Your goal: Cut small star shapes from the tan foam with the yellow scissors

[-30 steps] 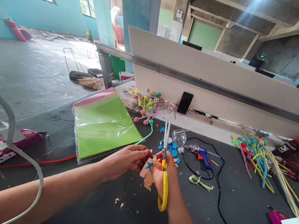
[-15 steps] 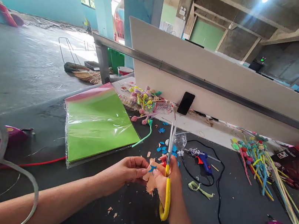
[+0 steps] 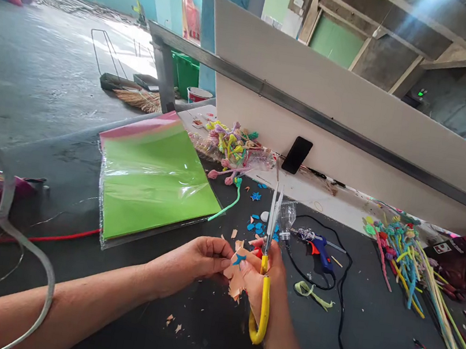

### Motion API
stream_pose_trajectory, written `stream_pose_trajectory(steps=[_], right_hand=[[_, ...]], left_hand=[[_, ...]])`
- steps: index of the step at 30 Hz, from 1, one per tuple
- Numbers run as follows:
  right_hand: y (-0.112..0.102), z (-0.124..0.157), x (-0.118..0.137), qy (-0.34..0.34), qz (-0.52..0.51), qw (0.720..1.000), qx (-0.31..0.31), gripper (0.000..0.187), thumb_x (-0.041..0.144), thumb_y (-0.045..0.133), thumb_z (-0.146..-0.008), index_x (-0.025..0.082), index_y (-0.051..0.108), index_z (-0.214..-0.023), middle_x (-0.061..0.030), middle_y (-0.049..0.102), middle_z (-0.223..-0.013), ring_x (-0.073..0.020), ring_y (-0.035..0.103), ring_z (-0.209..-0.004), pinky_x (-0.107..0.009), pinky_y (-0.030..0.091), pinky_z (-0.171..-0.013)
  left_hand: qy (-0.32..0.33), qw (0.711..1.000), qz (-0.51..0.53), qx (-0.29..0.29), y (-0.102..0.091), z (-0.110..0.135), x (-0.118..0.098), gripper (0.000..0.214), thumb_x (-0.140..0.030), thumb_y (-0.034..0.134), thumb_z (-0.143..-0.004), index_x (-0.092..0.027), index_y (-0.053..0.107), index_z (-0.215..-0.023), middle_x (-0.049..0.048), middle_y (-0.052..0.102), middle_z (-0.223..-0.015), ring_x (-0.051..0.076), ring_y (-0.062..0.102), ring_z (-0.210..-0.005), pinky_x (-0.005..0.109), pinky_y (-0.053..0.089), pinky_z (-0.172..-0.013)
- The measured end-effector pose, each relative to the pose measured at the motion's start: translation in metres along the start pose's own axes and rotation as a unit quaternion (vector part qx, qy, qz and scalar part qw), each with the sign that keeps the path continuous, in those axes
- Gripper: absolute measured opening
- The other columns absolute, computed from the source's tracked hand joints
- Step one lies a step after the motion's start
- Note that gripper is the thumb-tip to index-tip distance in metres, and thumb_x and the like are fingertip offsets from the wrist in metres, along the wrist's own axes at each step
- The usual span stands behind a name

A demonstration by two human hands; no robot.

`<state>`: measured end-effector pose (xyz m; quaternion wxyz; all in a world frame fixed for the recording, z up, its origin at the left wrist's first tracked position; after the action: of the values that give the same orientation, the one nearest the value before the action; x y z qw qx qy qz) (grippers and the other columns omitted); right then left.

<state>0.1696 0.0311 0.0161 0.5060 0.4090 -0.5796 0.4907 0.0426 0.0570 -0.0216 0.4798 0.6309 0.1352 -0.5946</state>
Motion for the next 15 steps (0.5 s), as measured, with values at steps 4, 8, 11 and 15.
stream_pose_trajectory(steps=[4,8,11,15], right_hand=[[0.002,-0.0003,-0.0008,0.005,-0.002,1.0,0.012,0.029,0.024,0.068,-0.068,0.025,0.053,-0.093,0.0045,0.055,-0.081,-0.015,0.056,-0.074,-0.029,0.044,-0.071],[0.0044,0.0004,-0.0008,0.019,-0.026,0.999,0.016,0.031,0.025,0.068,-0.069,0.024,0.051,-0.095,0.0039,0.053,-0.079,-0.0141,0.055,-0.067,-0.029,0.044,-0.065],[0.0051,0.0017,0.0013,0.026,-0.038,0.999,0.012,0.032,0.025,0.069,-0.069,0.024,0.051,-0.095,0.0043,0.053,-0.078,-0.0136,0.055,-0.065,-0.028,0.044,-0.061],[0.0057,0.0015,0.0017,0.024,-0.045,0.999,0.014,0.031,0.025,0.07,-0.068,0.024,0.051,-0.092,0.0055,0.054,-0.075,-0.0128,0.055,-0.064,-0.026,0.044,-0.061]], left_hand=[[0.002,1.0,-0.014,-0.001,0.0004,-0.0004,-0.0006,0.028,-0.037,0.073,-0.068,-0.013,0.059,-0.074,-0.0004,0.061,-0.068,0.01,0.058,-0.063,0.024,0.048,-0.065],[0.003,0.999,-0.042,-0.008,0.001,0.0003,-0.0033,0.029,-0.039,0.072,-0.069,-0.014,0.059,-0.072,-0.0012,0.06,-0.064,0.01,0.055,-0.059,0.023,0.047,-0.063],[0.008,0.999,-0.045,-0.004,0.0016,0.0001,-0.0042,0.028,-0.039,0.072,-0.068,-0.014,0.06,-0.072,-0.0006,0.06,-0.066,0.01,0.055,-0.061,0.025,0.048,-0.066],[0.017,0.999,-0.041,0.002,0.0007,-0.0006,-0.0033,0.025,-0.037,0.071,-0.07,-0.014,0.061,-0.076,0.0,0.059,-0.071,0.011,0.055,-0.064,0.028,0.049,-0.07]])
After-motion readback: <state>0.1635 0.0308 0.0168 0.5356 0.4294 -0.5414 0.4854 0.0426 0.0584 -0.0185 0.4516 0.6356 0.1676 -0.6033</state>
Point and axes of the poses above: each hand's wrist, its own z-axis away from the middle knuckle, its own y-axis out of the palm, x = y × z, the point moved 7 cm from there along -z, towards the middle knuckle
